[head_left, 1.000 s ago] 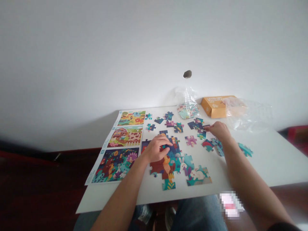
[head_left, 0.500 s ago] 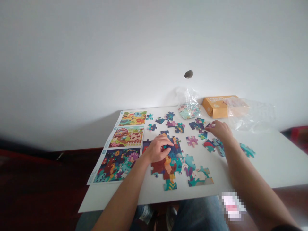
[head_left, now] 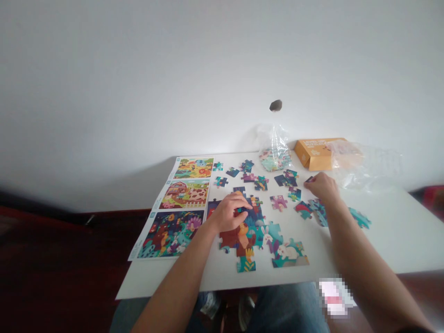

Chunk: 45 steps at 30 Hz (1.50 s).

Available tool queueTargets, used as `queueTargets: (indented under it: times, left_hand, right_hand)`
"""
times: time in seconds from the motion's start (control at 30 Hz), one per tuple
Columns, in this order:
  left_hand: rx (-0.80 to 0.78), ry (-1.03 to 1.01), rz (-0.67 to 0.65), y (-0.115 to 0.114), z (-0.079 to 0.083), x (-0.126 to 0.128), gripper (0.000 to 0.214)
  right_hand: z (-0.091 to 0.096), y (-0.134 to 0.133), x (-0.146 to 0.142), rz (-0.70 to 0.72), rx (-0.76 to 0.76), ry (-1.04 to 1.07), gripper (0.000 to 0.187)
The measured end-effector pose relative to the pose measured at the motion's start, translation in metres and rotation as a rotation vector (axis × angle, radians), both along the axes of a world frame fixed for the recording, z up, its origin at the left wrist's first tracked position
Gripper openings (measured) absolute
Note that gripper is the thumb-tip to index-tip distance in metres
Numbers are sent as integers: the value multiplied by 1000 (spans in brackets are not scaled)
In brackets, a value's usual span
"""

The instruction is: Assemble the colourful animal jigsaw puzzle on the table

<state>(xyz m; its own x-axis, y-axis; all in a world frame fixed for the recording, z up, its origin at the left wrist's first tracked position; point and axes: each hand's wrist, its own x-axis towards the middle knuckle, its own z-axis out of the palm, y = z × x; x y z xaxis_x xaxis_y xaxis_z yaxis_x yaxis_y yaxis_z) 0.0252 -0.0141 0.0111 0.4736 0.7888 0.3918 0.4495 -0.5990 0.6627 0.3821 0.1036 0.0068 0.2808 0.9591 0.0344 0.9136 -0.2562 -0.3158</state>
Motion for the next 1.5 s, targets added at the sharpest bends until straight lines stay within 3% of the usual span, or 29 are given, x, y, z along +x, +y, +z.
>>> queueTargets:
  times: [0.13,0.27,0.33,0.43,0.53,0.63,0.7,0.83,0.97,1.1,1.2,1.3,1.37,1.43,1.5]
  left_hand:
    - [-2,1,1,0,-2,0,20]
    - [-20,12,27,-2,0,2,20]
    - [-62,17,64,-3,4,5,20]
    - [-185,33,152,-1,13,12,22]
    - [-277,30,237,5,18,22,27]
    - [-295,-127,345,11,14,34,29]
    - [-320,-264,396,13,9,41,29]
    - [-360,-353,377,9,1,47,28]
    - [-271,-244,388,3,-2,44,25]
    - [-152,-147,380,2,-5,46,22]
    - [-50,-117,376,0,-6,48,15]
    - [70,-31,260,-4,-3,49,23]
    - [121,90,126,-7,0,49,27]
    - [130,216,22,-10,3,51,31]
    - [109,315,-27,-12,4,52,36]
  right_hand:
    - [9,-4,-12,3,168,51,26]
    - [24,-19,-48,170,414,372,33]
    - [27,-32,-71,355,347,613,49]
    - [26,-50,-103,542,109,939,61]
    - [22,-61,-123,590,-91,1127,58]
    - [20,-64,-127,578,-162,1263,55]
    - [21,-63,-124,584,-159,1253,50]
    - [29,-55,-109,578,-52,999,48]
    - [35,-47,-94,656,28,930,47]
    - [30,-47,-94,827,-74,859,42]
    - [25,-45,-93,817,-36,786,30]
    - [24,-36,-82,672,16,815,31]
    - [25,-30,-72,611,8,836,44]
    - [25,-26,-65,608,-23,810,52]
    - [24,-25,-62,617,-69,756,46]
